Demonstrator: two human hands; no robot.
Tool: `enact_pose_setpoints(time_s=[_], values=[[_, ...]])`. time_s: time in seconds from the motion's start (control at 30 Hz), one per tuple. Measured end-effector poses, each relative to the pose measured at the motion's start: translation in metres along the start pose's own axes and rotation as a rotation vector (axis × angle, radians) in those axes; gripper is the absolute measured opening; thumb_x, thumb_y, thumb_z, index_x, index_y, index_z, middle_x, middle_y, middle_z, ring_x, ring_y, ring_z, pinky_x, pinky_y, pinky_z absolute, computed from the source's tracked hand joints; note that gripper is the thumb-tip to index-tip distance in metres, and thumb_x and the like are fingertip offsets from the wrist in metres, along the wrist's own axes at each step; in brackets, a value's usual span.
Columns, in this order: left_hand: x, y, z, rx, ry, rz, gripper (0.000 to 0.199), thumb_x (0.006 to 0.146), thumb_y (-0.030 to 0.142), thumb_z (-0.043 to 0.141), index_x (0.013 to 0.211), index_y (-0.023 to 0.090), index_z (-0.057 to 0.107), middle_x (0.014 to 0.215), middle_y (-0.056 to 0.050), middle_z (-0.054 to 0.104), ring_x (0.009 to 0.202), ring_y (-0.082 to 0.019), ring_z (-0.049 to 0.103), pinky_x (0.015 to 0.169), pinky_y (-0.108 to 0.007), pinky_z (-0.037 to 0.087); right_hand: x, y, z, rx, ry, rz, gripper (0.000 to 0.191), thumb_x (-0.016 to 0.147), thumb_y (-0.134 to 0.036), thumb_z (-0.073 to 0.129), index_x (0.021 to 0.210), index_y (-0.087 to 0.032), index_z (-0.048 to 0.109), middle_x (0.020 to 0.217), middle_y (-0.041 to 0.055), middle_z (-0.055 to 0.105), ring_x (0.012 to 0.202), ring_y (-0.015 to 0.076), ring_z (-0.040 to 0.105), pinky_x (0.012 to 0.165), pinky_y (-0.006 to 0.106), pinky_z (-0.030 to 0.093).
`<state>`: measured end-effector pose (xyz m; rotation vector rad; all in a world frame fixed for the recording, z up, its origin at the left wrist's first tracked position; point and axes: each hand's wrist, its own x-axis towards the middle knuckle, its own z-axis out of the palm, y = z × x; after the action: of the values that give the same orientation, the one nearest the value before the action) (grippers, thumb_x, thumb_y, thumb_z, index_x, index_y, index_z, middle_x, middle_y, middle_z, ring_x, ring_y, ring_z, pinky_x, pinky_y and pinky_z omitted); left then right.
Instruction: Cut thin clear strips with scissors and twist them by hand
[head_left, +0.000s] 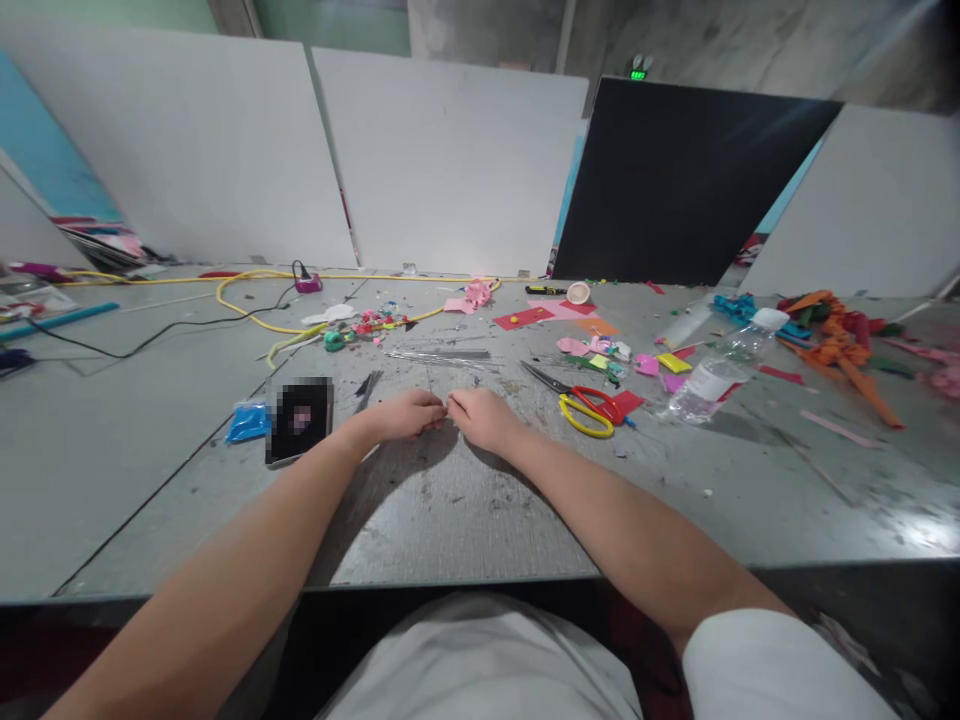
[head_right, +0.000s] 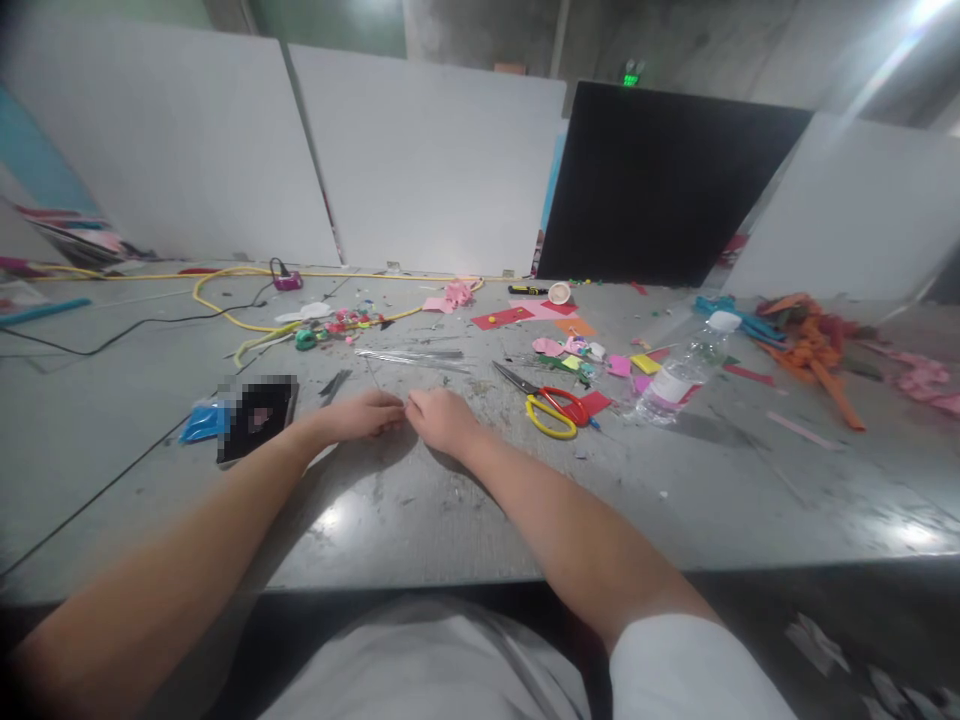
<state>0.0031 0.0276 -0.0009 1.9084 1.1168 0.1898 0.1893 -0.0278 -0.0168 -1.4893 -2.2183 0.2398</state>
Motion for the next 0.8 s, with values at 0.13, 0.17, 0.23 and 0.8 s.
enact_pose_setpoints(time_s=[0.13,0.17,0.23,0.8], values=[[0.003,-0.005,-0.001,0.009,-0.010,0.011,0.027,0.076,0.048,0.062,0.070,0.021,0.062,0.067,-0.001,0.054,0.059,-0.017,0.051,0.053,-0.028,0.043,-0.001,0.000,-0.001,0.011,0.002,-0.008,0.031,0.105,-0.028,0.046,0.093,-0.018,0.072,0.084,0.0066,0.072,0.076,0.0179,0.057,0.067,0.030,0.029],[0.003,-0.005,-0.002,0.014,-0.010,0.010,0.028,0.076,0.048,0.062,0.070,0.021,0.062,0.067,-0.001,0.055,0.059,-0.017,0.051,0.053,-0.028,0.043,-0.001,0.001,-0.001,0.022,0.005,-0.008,0.030,0.104,-0.028,0.047,0.093,-0.018,0.072,0.084,0.0065,0.072,0.076,0.0180,0.058,0.068,0.030,0.029],[0.002,-0.004,-0.002,0.017,-0.006,0.000,0.028,0.076,0.048,0.063,0.072,0.021,0.064,0.069,-0.001,0.056,0.060,-0.017,0.053,0.053,-0.028,0.044,-0.002,0.002,-0.001,0.049,0.020,-0.008,0.029,0.104,-0.028,0.047,0.095,-0.018,0.072,0.084,0.0064,0.073,0.077,0.0181,0.059,0.069,0.029,0.031],[-0.014,0.018,-0.003,-0.077,-0.058,-0.023,0.020,0.070,0.040,0.063,0.068,0.020,0.062,0.068,0.001,0.056,0.064,-0.015,0.050,0.058,-0.026,0.041,0.000,0.004,0.005,0.060,0.021,-0.044,0.027,0.101,-0.028,0.049,0.084,-0.019,0.068,0.078,0.0037,0.068,0.069,0.0160,0.051,0.064,0.030,0.025]])
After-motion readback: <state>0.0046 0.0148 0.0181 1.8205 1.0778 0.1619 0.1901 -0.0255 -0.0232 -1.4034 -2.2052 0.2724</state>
